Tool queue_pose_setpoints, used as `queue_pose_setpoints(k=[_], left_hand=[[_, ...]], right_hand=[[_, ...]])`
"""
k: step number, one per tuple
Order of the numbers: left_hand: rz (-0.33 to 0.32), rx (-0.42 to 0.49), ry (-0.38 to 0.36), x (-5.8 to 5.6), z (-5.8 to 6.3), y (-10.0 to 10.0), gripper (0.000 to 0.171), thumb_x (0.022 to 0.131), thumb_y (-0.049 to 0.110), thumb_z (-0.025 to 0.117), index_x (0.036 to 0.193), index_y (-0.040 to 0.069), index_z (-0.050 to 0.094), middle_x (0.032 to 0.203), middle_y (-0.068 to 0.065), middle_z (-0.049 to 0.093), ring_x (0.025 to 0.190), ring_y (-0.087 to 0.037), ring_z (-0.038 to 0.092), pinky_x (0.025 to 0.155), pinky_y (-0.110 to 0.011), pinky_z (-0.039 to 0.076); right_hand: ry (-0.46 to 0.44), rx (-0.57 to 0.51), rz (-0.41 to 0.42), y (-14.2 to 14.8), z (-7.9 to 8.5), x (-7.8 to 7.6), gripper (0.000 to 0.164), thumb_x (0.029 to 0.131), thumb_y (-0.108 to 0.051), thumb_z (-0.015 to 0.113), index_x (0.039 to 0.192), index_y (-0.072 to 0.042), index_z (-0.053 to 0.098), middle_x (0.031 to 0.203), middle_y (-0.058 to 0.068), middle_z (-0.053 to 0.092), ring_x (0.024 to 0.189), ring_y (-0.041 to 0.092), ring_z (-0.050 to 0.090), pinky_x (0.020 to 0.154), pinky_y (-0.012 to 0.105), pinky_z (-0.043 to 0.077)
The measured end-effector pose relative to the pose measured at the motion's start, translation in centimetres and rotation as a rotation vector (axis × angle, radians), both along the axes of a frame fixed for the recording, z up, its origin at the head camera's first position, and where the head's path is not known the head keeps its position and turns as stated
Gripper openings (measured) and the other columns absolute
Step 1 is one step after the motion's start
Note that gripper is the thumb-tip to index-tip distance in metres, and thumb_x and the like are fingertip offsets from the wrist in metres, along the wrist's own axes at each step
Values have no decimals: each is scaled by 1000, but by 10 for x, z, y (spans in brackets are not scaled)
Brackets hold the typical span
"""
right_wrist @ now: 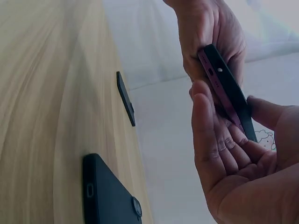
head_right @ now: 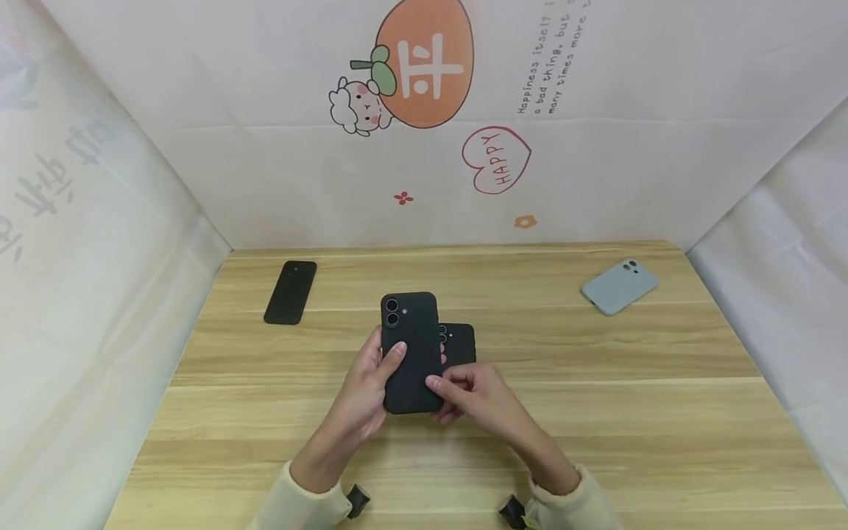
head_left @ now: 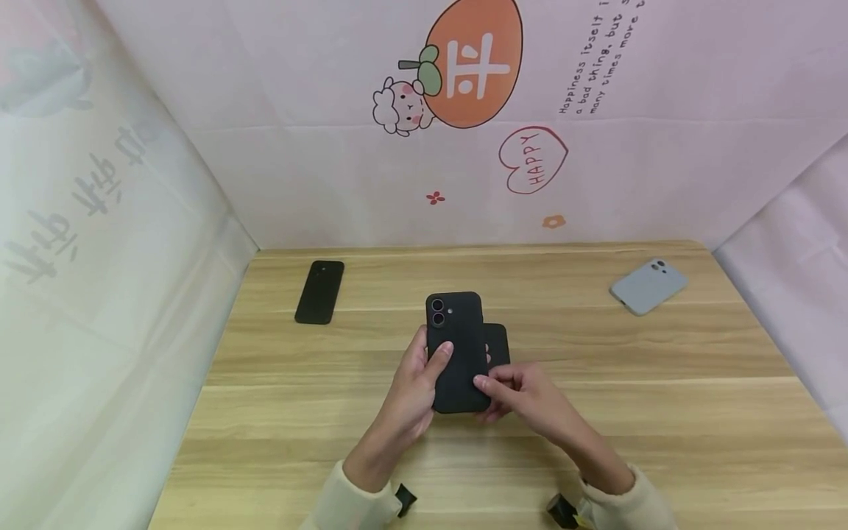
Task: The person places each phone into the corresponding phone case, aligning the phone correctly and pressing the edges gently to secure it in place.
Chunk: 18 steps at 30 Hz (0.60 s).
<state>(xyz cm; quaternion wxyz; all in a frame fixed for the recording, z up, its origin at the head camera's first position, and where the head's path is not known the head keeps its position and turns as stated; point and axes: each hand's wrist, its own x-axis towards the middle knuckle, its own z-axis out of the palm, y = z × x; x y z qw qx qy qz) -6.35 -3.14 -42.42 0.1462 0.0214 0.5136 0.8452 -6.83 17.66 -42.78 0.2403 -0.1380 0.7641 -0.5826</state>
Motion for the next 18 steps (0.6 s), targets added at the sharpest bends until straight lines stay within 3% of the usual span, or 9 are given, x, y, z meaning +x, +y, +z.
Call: queue_pose_setpoints(k=[10, 18], left_hand=[[15, 2, 2, -1, 0, -2, 37, 117, 16, 40, 153, 12, 39, 142, -23, 64, 127, -34, 67, 104, -45, 57], [17, 1, -19, -3, 0, -5, 38, 116, 16, 42, 153, 10, 40, 141, -24, 64, 126, -34, 67, 105, -44, 57]], right_hand=[[-77, -74, 88, -4, -2, 2, 35, 108, -21, 64, 97, 11, 72, 90, 24, 78, 80, 36, 79, 74, 53, 64], [-71, -92, 104, -5, -3, 1, 35, 109, -20, 63, 95, 12, 70, 89, 25, 78, 77, 30, 79, 72, 54, 64]])
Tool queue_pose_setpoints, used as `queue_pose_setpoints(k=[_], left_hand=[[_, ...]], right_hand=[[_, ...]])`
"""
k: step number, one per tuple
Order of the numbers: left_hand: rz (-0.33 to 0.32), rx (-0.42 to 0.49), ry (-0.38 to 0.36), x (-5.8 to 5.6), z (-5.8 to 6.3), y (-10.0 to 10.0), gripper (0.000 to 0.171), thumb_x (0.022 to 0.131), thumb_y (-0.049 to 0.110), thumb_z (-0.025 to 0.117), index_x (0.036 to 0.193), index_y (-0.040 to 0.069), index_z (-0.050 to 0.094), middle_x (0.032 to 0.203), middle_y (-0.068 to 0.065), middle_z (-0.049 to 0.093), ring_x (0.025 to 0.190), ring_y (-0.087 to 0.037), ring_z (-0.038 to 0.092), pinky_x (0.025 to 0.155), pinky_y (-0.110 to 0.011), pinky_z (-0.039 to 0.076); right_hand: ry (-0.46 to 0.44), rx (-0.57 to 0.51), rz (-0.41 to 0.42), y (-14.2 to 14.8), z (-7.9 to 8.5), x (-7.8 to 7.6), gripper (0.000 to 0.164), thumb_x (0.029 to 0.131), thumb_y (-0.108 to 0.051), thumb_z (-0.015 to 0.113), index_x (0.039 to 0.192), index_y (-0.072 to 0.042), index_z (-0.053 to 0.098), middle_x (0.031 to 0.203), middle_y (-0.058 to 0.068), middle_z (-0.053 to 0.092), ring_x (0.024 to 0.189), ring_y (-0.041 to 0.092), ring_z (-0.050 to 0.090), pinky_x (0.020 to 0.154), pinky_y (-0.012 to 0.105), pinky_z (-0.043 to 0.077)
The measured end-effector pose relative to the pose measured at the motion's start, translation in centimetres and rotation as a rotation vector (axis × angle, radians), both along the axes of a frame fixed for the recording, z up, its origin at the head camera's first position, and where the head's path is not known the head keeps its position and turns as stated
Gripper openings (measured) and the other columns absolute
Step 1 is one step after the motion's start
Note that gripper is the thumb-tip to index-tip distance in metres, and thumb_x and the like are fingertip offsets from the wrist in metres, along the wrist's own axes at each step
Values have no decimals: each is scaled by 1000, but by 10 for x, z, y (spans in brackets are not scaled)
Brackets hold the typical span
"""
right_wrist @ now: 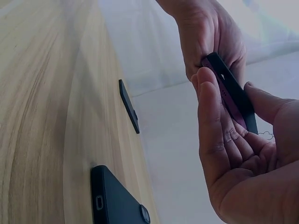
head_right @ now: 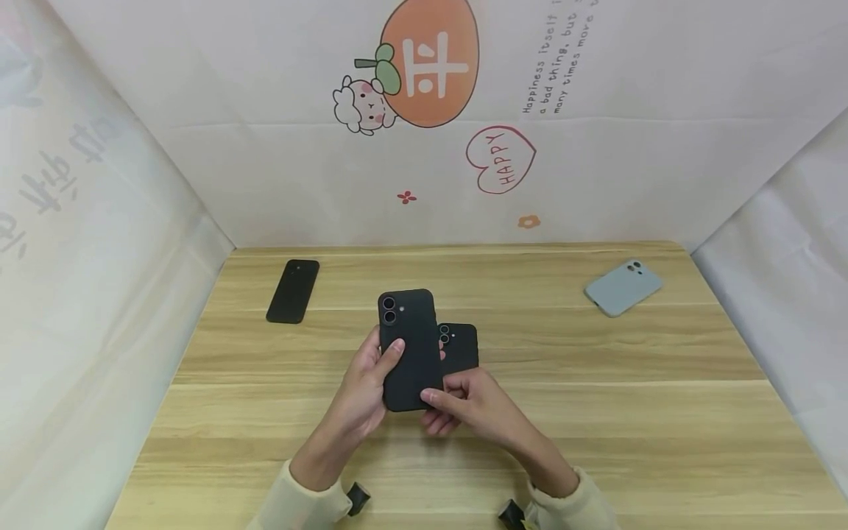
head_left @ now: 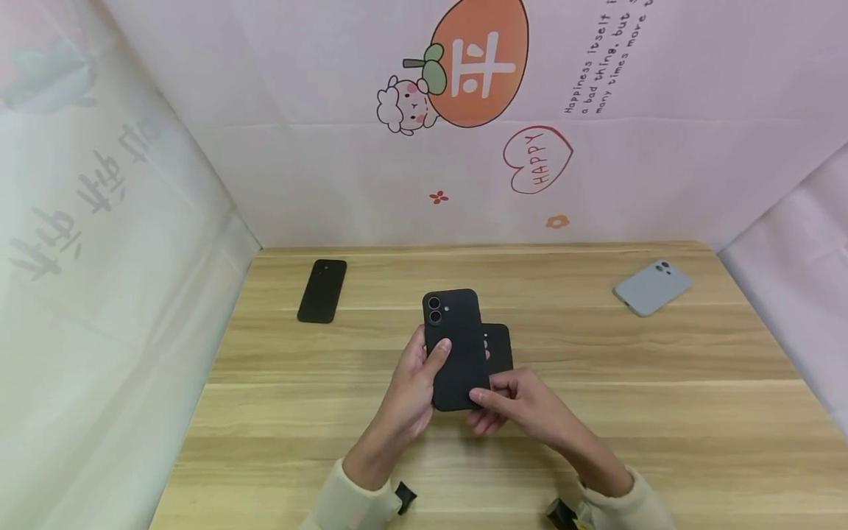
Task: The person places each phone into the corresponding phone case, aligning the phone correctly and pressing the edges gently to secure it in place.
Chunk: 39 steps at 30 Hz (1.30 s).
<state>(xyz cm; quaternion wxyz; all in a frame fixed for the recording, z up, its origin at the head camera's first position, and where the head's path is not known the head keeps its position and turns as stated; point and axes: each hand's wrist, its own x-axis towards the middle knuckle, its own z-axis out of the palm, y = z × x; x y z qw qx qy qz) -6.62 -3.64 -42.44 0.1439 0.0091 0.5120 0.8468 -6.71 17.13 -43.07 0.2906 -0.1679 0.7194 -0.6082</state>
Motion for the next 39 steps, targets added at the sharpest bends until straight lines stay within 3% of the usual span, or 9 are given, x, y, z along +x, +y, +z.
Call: queue_pose_setpoints(k=[7, 17, 25, 29, 39], left_hand=[[-6, 1, -38, -5, -1, -4, 43, 115, 14, 45, 156, 6, 37, 146, -25, 60, 131, -32, 64, 105, -43, 56], [11, 16, -42, -8, 1, -9, 49, 113, 7, 48, 159, 3, 34, 153, -24, 53, 137, -29, 59, 110, -43, 53], [11, 60, -31, -7, 1, -9, 50, 114, 6, 44, 161, 2, 29, 156, -25, 50, 140, -35, 55, 109, -47, 52], [5, 47, -28, -7, 1, -9, 46, 114, 7, 45, 158, 1, 33, 152, -25, 54, 135, -35, 60, 106, -49, 54], [-9, 17, -22, -6, 0, -11, 45, 113, 7, 48, 156, -1, 37, 148, -29, 57, 129, -35, 65, 104, -50, 55]], right_hand=[[13, 3, -7, 3, 2, 0, 35, 109, -19, 62, 94, 12, 68, 91, 31, 75, 78, 35, 78, 72, 55, 64], [45, 76, -112, 11, 6, -4, 33, 109, -25, 63, 103, 7, 72, 90, 22, 78, 81, 38, 77, 74, 50, 65], [-3, 77, -303, 14, 8, -6, 38, 109, -26, 63, 121, 9, 69, 97, 15, 77, 88, 29, 78, 84, 35, 65], [0, 68, -382, 15, 9, -7, 38, 108, -24, 64, 124, 10, 67, 98, 15, 77, 86, 26, 78, 84, 36, 65], [19, 44, -379, 17, 9, -7, 36, 108, -18, 63, 123, 15, 66, 98, 18, 78, 83, 24, 78, 80, 35, 65]])
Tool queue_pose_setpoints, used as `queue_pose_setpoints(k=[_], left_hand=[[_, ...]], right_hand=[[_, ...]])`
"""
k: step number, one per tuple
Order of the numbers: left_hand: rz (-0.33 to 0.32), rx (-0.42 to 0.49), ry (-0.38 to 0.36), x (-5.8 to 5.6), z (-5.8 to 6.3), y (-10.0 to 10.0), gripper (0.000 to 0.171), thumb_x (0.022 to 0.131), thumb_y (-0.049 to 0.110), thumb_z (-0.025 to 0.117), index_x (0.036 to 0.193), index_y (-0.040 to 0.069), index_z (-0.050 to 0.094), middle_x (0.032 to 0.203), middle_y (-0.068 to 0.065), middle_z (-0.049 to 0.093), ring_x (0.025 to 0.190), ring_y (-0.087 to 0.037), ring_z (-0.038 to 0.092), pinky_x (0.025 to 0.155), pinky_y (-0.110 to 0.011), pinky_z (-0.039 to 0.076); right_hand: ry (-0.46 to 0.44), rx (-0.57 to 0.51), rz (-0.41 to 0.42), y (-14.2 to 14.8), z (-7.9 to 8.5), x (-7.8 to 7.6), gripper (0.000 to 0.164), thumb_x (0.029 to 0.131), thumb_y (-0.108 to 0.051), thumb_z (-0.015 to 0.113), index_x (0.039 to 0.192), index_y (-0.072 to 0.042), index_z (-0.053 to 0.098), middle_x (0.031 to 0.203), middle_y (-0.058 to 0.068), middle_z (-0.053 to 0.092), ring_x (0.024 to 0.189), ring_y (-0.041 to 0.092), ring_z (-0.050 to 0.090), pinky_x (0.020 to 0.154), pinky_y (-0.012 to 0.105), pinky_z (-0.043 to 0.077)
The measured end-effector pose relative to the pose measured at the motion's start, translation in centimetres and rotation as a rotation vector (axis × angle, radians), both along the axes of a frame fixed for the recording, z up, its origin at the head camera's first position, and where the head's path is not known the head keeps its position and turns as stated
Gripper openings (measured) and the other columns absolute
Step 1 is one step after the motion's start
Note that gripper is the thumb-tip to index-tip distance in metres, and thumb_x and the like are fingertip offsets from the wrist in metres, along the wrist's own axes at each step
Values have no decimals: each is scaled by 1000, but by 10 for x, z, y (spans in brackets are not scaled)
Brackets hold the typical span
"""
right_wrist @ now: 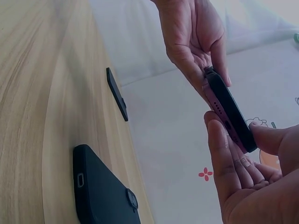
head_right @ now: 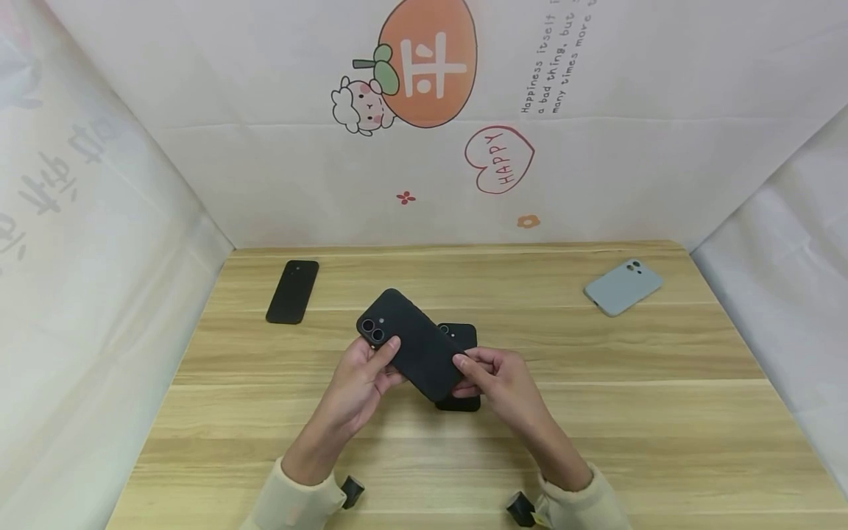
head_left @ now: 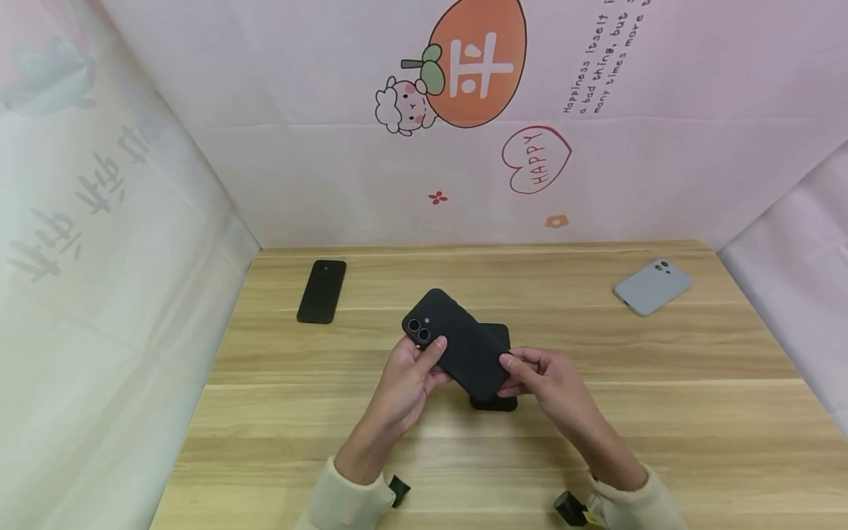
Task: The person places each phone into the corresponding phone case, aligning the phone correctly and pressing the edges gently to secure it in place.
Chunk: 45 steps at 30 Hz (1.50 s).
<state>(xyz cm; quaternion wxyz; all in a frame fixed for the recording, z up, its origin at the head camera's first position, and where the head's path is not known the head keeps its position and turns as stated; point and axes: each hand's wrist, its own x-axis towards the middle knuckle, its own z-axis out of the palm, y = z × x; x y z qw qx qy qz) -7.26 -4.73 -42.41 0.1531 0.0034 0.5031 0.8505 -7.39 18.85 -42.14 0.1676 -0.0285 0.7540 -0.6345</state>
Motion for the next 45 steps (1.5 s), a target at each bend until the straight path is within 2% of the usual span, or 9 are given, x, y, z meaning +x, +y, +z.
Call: queue_pose_setpoints(k=[11, 20, 29, 32, 36, 41, 45], left_hand=[[0, 14, 11, 0, -1, 0, 49, 112, 5, 49, 158, -2, 34, 150, -29, 55, 132, -38, 62, 104, -50, 55], [-3, 45, -4, 1, 1, -2, 48, 112, 5, 49, 158, -1, 35, 150, -30, 55, 129, -35, 64, 104, -51, 55], [-35, 50, 10, 1, 3, -6, 50, 111, 5, 51, 158, -2, 34, 149, -31, 56, 127, -36, 65, 100, -53, 56], [-38, 61, 10, 1, 3, -6, 51, 111, 4, 51, 158, -2, 34, 149, -31, 56, 125, -35, 67, 99, -51, 58], [-20, 59, 9, 1, 2, -5, 50, 110, 1, 52, 157, -1, 35, 146, -30, 59, 121, -33, 70, 96, -48, 60], [20, 42, -4, 1, 1, -2, 47, 108, -2, 54, 153, -2, 39, 139, -30, 64, 112, -29, 74, 91, -45, 63], [64, 38, -12, 0, 0, 2, 47, 108, -4, 54, 152, -1, 40, 136, -28, 66, 107, -27, 76, 87, -43, 64]], right_hand=[[27, -13, 17, 1, 1, 0, 34, 109, -13, 60, 122, 19, 65, 95, 20, 78, 78, 22, 78, 76, 35, 66], [66, -32, 60, 3, 2, -4, 31, 108, -12, 63, 115, 18, 67, 86, 12, 77, 73, 21, 77, 73, 36, 66], [119, -20, 113, 11, 7, -8, 30, 109, -13, 62, 115, 16, 69, 86, 8, 77, 73, 21, 76, 73, 35, 66], [116, -13, 94, 13, 8, -7, 32, 109, -14, 62, 118, 15, 69, 88, 9, 77, 74, 23, 76, 74, 36, 66], [86, -8, 23, 14, 8, -7, 34, 108, -18, 63, 117, 15, 69, 86, 7, 76, 73, 25, 75, 75, 36, 65], [72, -8, -69, 11, 4, -8, 35, 107, -22, 67, 116, 11, 71, 86, 5, 76, 74, 23, 74, 75, 36, 65], [92, -25, -82, 9, 1, -8, 34, 106, -22, 67, 114, 10, 70, 86, 6, 76, 75, 21, 74, 75, 35, 65]])
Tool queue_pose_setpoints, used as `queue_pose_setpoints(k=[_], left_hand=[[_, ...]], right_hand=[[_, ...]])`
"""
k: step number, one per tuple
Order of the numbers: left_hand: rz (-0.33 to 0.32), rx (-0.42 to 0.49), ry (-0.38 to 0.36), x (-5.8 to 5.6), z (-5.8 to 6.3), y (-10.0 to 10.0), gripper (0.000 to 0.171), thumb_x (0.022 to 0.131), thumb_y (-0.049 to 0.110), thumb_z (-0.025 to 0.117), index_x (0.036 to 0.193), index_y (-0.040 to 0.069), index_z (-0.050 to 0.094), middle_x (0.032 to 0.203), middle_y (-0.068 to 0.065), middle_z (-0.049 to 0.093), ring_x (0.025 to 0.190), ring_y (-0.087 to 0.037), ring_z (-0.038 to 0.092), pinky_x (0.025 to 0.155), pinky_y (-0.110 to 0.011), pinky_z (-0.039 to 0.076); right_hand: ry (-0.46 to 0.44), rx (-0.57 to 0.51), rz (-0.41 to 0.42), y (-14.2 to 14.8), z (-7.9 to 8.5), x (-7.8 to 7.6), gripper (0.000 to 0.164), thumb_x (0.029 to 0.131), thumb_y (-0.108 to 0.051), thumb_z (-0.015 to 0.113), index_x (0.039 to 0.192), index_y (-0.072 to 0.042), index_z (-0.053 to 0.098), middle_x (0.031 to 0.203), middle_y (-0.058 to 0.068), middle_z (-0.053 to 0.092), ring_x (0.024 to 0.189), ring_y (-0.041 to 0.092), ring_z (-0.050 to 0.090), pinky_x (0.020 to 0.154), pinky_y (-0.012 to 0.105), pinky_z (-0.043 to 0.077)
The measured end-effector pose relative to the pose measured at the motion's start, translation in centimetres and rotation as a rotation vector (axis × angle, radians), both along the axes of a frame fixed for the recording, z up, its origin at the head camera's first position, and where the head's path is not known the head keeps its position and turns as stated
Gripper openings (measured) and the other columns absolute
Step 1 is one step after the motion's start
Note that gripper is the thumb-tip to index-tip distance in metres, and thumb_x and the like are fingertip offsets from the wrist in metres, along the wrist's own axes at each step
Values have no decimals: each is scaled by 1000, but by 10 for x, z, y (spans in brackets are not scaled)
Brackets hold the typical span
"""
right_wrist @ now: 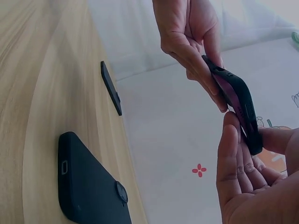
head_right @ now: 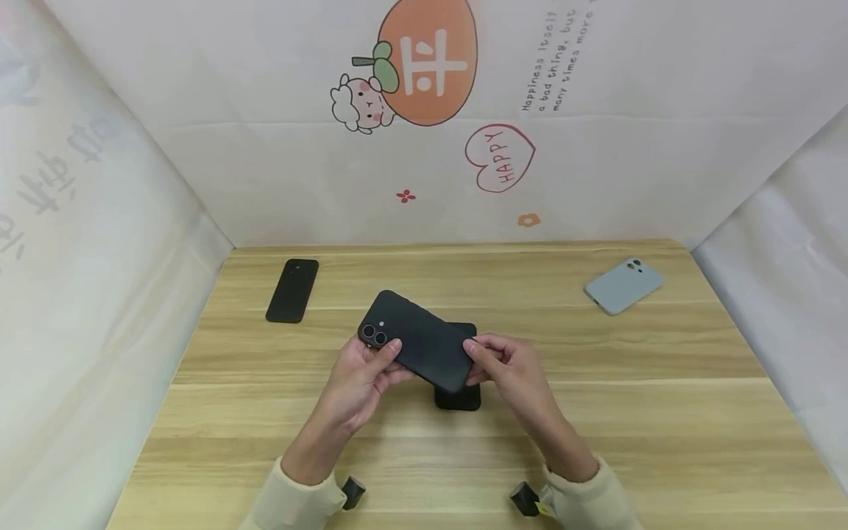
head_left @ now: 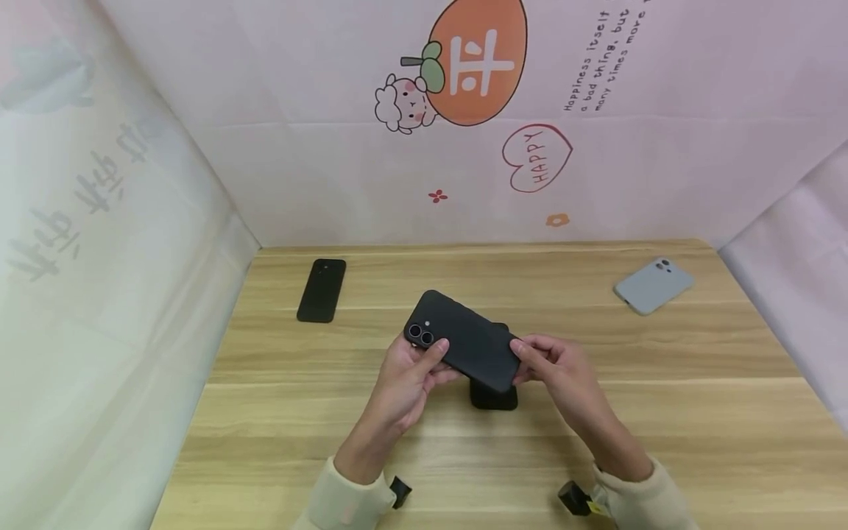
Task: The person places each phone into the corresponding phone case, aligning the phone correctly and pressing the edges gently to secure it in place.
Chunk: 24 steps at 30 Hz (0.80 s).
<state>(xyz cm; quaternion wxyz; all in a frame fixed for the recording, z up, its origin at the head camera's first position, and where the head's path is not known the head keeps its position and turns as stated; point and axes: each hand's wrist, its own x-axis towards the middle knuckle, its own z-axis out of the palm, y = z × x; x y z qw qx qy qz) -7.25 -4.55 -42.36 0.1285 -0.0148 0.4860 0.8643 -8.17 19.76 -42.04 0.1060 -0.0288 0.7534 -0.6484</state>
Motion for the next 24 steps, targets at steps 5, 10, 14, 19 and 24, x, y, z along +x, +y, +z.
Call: queue_pose_setpoints(k=[5, 10, 14, 19, 24], left_hand=[[36, 0, -3, 0, 0, 1, 48, 107, -5, 54, 153, 0, 40, 136, -26, 67, 106, -28, 76, 89, -46, 63], [56, -12, -7, 0, 1, 2, 47, 108, -4, 54, 152, 1, 41, 134, -26, 67, 108, -28, 75, 91, -47, 62], [71, -19, -10, 0, 3, 2, 46, 108, -3, 54, 152, 1, 41, 135, -27, 66, 112, -30, 74, 93, -47, 61], [97, -12, -22, 1, 4, 3, 45, 108, -4, 53, 151, 0, 41, 136, -27, 66, 116, -33, 72, 95, -49, 60], [110, -3, -23, 1, 4, 5, 46, 107, -5, 53, 151, -1, 41, 137, -29, 65, 118, -35, 70, 95, -51, 59]], right_hand=[[-16, -39, 27, -3, -2, 1, 33, 107, -20, 66, 114, 11, 68, 86, 8, 77, 76, 22, 75, 76, 36, 66], [-80, -61, 109, -8, -3, 4, 37, 107, -21, 67, 121, 13, 65, 92, 16, 79, 84, 35, 79, 80, 39, 66], [-109, -102, 179, -14, -4, 7, 39, 106, -19, 67, 123, 15, 63, 97, 24, 78, 88, 34, 80, 81, 42, 65], [-98, -157, 234, -18, -5, 9, 38, 104, -15, 69, 119, 19, 62, 100, 30, 77, 89, 33, 80, 81, 44, 65], [-117, -182, 257, -20, -5, 10, 40, 104, -14, 69, 118, 23, 59, 99, 22, 79, 89, 29, 80, 82, 44, 65]])
